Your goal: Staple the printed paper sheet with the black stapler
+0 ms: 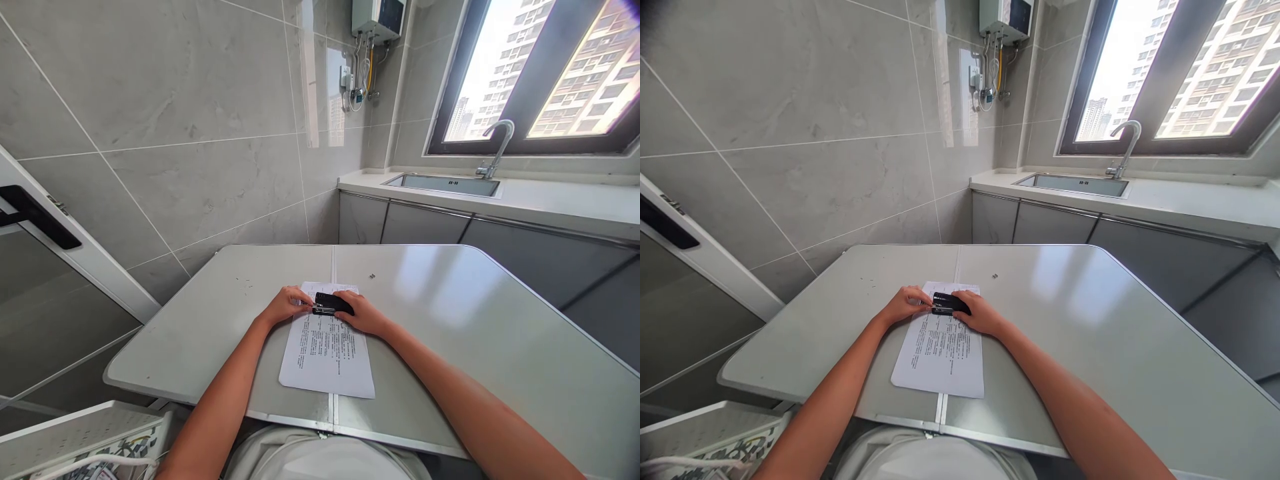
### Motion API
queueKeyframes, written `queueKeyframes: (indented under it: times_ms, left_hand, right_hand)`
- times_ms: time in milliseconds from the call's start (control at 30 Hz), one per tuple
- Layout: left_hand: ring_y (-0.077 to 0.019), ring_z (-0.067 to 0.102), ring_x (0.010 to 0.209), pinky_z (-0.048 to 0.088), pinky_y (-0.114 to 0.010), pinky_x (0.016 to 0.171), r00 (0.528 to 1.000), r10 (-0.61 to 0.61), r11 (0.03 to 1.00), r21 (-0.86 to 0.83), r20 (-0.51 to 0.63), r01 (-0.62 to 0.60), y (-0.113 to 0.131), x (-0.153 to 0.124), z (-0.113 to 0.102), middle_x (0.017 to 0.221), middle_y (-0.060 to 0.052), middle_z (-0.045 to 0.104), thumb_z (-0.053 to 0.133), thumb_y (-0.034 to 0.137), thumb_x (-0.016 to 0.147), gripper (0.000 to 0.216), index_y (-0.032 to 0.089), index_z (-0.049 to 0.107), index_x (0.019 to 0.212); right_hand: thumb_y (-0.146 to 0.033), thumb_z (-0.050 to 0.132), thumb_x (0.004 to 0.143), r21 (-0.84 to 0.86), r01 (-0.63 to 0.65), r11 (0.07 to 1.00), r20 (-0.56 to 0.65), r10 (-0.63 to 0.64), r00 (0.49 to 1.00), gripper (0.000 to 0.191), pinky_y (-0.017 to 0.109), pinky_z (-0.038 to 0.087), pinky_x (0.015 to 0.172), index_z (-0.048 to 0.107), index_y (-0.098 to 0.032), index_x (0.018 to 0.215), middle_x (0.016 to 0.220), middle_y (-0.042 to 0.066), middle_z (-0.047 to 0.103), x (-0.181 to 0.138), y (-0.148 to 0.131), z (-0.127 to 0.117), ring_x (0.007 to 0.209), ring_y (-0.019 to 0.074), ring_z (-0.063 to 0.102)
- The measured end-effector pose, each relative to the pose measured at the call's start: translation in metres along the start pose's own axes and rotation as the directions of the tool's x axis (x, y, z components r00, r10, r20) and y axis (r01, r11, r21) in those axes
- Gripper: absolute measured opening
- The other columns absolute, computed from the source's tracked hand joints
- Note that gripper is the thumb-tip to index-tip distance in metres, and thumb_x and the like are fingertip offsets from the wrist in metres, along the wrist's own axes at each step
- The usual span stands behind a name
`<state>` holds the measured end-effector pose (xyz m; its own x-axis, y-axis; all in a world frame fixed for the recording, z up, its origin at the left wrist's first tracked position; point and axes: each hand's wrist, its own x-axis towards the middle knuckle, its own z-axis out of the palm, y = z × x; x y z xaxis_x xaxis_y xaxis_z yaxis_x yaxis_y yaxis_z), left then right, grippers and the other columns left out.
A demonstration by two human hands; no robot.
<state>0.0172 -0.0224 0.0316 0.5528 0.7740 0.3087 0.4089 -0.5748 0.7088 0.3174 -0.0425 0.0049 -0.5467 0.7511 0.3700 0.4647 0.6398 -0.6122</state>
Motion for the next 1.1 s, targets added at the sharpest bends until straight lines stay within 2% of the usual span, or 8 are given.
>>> queueKeyframes:
  times_ms: [167,300,433,567,667,800,967,1100]
  left_hand:
    - [-0.025,0.076,0.094,0.057,-0.043,0.097,0.998,-0.049,0.995,-0.089,-0.04,0.045,0.004,0.0,0.001,0.099,-0.008,0.082,0.083,0.051,0.083,0.029,0.022,0.085,0.09]
    - [-0.0261,0.076,0.103,0.057,-0.043,0.099,0.993,-0.086,0.974,-0.217,-0.081,0.066,0.008,0.0,0.002,0.107,-0.009,0.082,0.081,0.048,0.085,0.03,0.021,0.084,0.099]
    - [-0.0236,0.074,0.1,0.055,-0.039,0.095,0.997,-0.073,0.965,-0.256,-0.035,0.061,0.01,0.0,0.002,0.103,-0.008,0.081,0.077,0.043,0.089,0.023,0.021,0.083,0.094]
    - [-0.0213,0.069,0.097,0.051,-0.037,0.092,0.998,-0.058,0.973,-0.225,-0.011,0.054,0.015,0.002,0.008,0.102,-0.007,0.078,0.075,0.043,0.09,0.023,0.02,0.078,0.092]
    - [-0.0181,0.064,0.088,0.049,-0.034,0.086,0.997,-0.07,0.978,-0.2,-0.017,0.065,0.017,0.005,0.016,0.096,-0.003,0.075,0.078,0.043,0.086,0.025,0.02,0.07,0.094]
    - [-0.0154,0.054,0.08,0.044,-0.029,0.078,0.998,-0.063,0.983,-0.171,-0.017,0.059,0.014,0.006,0.026,0.081,0.001,0.064,0.08,0.044,0.083,0.031,0.019,0.061,0.082]
    - [-0.0159,0.051,0.078,0.043,-0.029,0.075,0.998,-0.067,0.988,-0.143,-0.011,0.065,0.013,0.005,0.027,0.076,0.001,0.06,0.076,0.048,0.085,0.034,0.019,0.061,0.077]
    - [-0.0168,0.053,0.082,0.044,-0.03,0.079,0.992,-0.093,0.991,-0.099,-0.085,0.085,0.02,0.005,0.022,0.081,0.0,0.063,0.076,0.045,0.086,0.03,0.019,0.062,0.079]
  right_hand:
    - [-0.04,0.06,0.097,0.12,-0.06,0.991,-0.202,0.083,0.976,0.032,0.041,0.055,0.086,0.069,-0.022,0.121,0.102,0.008,0.077,-0.002,0.002,-0.005,0.087,0.0242,0.069]
    - [-0.044,0.062,0.095,0.209,-0.063,0.976,-0.295,0.125,0.947,0.031,0.039,0.054,0.084,0.071,-0.022,0.113,0.099,0.006,0.076,-0.004,0.006,-0.011,0.085,0.0234,0.067]
    - [-0.048,0.064,0.094,0.304,-0.053,0.951,-0.272,0.14,0.952,0.033,0.037,0.053,0.084,0.073,-0.022,0.11,0.096,0.004,0.074,-0.006,0.009,-0.014,0.087,0.0234,0.066]
    - [-0.051,0.065,0.093,0.345,-0.054,0.937,-0.254,0.148,0.956,0.035,0.037,0.053,0.083,0.073,-0.021,0.109,0.098,0.005,0.074,-0.005,0.004,-0.013,0.088,0.024,0.066]
    - [-0.051,0.066,0.092,0.338,-0.026,0.941,-0.221,0.106,0.969,0.036,0.038,0.054,0.084,0.073,-0.021,0.11,0.1,0.006,0.075,-0.002,-0.005,-0.01,0.089,0.0246,0.067]
    - [-0.048,0.064,0.094,0.328,0.017,0.944,-0.187,0.047,0.981,0.033,0.036,0.053,0.08,0.073,-0.021,0.11,0.094,0.005,0.074,-0.002,-0.017,-0.007,0.084,0.023,0.066]
    - [-0.047,0.063,0.096,0.317,0.013,0.948,-0.165,0.042,0.985,0.03,0.036,0.053,0.079,0.07,-0.023,0.112,0.095,0.005,0.073,-0.002,-0.024,-0.006,0.083,0.0227,0.066]
    - [-0.044,0.064,0.094,0.296,-0.032,0.955,-0.207,0.097,0.974,0.027,0.036,0.053,0.079,0.07,-0.023,0.111,0.094,0.004,0.074,-0.001,-0.027,-0.003,0.083,0.0225,0.066]
